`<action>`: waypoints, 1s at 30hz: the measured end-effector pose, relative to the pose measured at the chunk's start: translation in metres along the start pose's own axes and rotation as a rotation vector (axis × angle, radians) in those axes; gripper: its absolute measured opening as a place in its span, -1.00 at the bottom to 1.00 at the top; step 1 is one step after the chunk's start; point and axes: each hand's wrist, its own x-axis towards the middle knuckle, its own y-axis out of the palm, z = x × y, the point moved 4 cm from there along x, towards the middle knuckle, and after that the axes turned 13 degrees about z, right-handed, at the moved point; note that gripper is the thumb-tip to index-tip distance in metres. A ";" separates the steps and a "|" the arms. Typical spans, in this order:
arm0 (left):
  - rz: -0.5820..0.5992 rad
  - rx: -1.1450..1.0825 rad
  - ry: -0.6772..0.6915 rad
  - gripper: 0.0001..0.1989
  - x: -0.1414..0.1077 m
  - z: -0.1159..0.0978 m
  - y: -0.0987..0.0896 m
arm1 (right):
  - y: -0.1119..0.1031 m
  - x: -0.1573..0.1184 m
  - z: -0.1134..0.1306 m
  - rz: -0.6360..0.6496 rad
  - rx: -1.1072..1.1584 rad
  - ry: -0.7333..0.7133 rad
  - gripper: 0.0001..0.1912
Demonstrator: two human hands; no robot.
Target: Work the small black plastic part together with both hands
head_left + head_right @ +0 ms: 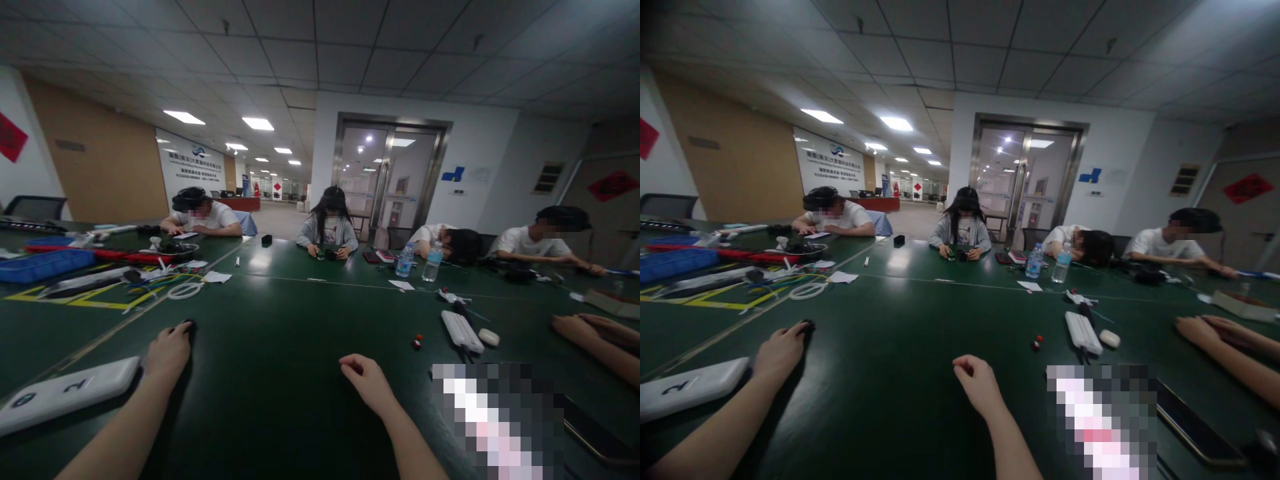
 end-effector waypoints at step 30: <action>-0.011 0.046 -0.151 -0.54 -0.001 0.001 -0.006 | 0.001 0.002 -0.005 0.003 -0.007 0.009 -0.73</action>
